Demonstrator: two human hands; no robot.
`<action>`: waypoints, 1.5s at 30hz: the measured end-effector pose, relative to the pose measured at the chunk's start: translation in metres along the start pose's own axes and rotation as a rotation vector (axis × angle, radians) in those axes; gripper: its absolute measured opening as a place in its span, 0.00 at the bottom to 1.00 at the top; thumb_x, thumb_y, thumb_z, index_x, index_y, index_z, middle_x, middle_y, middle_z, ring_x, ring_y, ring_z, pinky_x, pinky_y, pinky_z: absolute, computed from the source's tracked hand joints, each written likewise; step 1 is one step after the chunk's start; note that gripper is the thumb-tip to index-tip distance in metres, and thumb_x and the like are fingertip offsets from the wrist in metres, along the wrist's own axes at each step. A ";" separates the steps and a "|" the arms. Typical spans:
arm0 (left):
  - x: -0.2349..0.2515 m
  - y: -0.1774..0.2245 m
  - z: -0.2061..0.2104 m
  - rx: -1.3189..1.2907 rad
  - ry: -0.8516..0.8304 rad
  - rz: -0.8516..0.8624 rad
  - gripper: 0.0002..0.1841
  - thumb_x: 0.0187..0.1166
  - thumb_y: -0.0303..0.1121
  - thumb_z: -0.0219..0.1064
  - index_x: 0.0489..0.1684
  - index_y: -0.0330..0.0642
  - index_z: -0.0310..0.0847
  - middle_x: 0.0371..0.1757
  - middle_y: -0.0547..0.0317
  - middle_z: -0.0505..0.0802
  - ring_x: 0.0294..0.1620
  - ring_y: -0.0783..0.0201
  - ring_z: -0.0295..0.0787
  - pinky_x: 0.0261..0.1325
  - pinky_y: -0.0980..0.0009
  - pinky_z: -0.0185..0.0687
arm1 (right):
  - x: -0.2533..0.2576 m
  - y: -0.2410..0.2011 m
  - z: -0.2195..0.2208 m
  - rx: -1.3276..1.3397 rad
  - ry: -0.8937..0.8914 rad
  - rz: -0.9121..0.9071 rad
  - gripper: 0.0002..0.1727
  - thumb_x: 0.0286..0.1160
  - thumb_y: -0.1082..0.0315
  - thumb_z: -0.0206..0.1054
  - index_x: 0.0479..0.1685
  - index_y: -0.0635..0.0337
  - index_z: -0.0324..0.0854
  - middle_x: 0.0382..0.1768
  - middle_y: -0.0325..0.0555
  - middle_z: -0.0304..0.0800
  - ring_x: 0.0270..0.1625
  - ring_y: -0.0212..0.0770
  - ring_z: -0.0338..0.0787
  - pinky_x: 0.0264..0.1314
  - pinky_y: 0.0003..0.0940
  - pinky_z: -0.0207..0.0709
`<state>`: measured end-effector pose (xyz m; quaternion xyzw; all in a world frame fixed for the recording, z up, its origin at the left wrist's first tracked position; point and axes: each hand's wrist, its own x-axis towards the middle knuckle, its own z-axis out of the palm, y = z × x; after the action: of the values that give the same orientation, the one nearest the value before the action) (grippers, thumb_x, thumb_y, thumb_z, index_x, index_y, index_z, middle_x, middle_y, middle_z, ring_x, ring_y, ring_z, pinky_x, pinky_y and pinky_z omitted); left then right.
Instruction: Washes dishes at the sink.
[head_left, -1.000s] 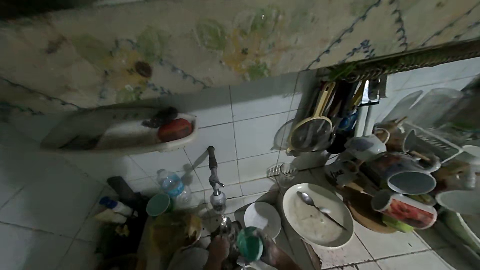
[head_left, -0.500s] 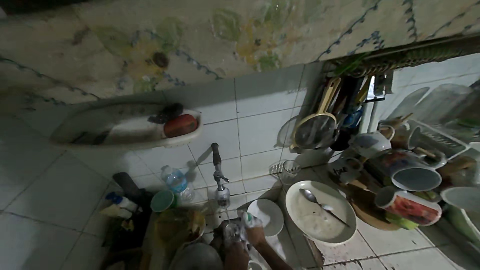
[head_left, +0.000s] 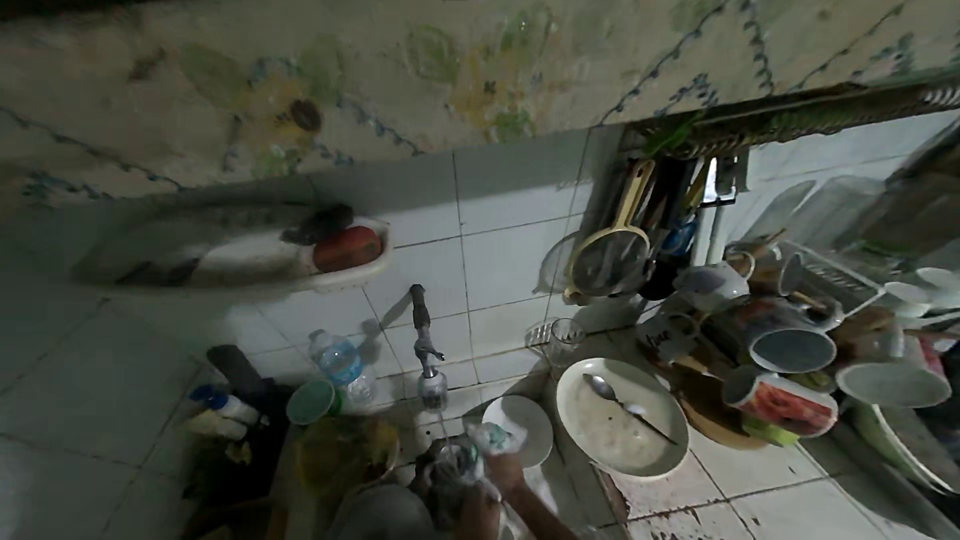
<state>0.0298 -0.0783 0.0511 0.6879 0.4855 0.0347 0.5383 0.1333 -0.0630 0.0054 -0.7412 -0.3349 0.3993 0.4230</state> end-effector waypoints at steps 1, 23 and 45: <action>-0.001 -0.003 -0.003 0.014 -0.027 0.002 0.19 0.89 0.24 0.52 0.70 0.16 0.72 0.71 0.24 0.81 0.74 0.43 0.77 0.79 0.60 0.69 | 0.001 0.006 -0.003 -0.065 0.014 -0.129 0.23 0.79 0.69 0.67 0.66 0.81 0.78 0.63 0.73 0.86 0.70 0.60 0.85 0.80 0.48 0.71; -0.017 -0.012 -0.001 0.316 -0.083 0.019 0.23 0.88 0.28 0.55 0.75 0.18 0.70 0.79 0.21 0.73 0.84 0.32 0.66 0.87 0.48 0.57 | -0.042 0.018 -0.026 -0.207 -0.481 0.266 0.24 0.93 0.63 0.53 0.68 0.79 0.77 0.67 0.73 0.82 0.70 0.60 0.83 0.78 0.50 0.68; 0.029 -0.116 0.001 -0.637 0.402 -0.075 0.26 0.82 0.20 0.62 0.77 0.18 0.61 0.66 0.27 0.81 0.62 0.48 0.86 0.65 0.55 0.86 | -0.013 0.066 -0.142 -0.654 -0.216 0.036 0.26 0.86 0.61 0.61 0.76 0.71 0.75 0.70 0.72 0.81 0.76 0.68 0.79 0.80 0.63 0.66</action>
<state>-0.0271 -0.0643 -0.0530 0.4473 0.5712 0.2987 0.6200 0.2615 -0.1525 -0.0036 -0.7968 -0.4749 0.3544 0.1181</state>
